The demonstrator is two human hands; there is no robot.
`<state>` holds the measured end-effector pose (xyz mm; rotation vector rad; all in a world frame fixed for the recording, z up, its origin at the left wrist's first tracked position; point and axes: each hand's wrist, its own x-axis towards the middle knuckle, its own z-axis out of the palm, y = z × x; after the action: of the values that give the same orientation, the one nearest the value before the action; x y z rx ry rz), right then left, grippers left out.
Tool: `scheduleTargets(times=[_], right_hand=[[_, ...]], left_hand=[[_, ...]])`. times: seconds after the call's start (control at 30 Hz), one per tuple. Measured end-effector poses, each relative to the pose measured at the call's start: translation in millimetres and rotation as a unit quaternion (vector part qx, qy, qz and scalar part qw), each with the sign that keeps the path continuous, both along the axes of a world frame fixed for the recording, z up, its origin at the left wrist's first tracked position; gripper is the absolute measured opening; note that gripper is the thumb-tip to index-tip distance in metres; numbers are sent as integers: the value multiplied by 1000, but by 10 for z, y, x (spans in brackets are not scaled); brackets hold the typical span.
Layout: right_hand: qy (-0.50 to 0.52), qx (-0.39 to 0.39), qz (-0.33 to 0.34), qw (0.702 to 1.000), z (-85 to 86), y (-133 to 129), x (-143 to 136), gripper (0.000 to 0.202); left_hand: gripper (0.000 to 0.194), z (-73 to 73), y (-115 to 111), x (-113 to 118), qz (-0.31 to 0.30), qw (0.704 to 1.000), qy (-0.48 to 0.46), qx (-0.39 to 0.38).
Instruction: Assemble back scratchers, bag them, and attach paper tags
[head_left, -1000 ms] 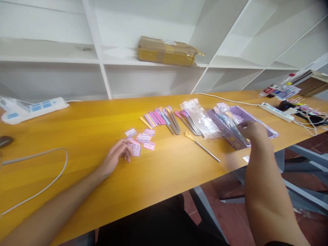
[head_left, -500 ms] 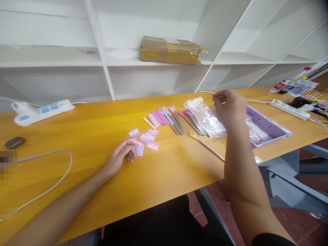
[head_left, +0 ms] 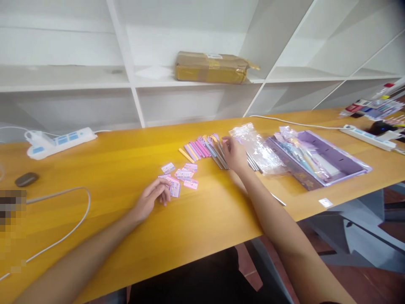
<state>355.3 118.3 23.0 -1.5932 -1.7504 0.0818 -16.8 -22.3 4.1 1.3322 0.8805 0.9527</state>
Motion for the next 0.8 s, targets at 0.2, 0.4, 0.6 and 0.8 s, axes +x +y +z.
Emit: scheduleTargets(times=[0.2, 0.4, 0.6, 0.8], right_hand=[[-50, -27, -18, 998, -84, 48, 91, 39], [-190, -138, -45, 971, -50, -16, -94, 28], [-212, -179, -91, 956, -10, -34, -199, 30], [-211, -199, -103, 951, -17, -22, -166, 33]], left_hand=[[36, -16, -2, -1, -8, 1000, -4, 1], [35, 5, -4, 6, -12, 1000, -1, 0], [33, -5, -10, 1, -12, 1000, 6, -8], [35, 13, -23, 11, -6, 1000, 1, -11]])
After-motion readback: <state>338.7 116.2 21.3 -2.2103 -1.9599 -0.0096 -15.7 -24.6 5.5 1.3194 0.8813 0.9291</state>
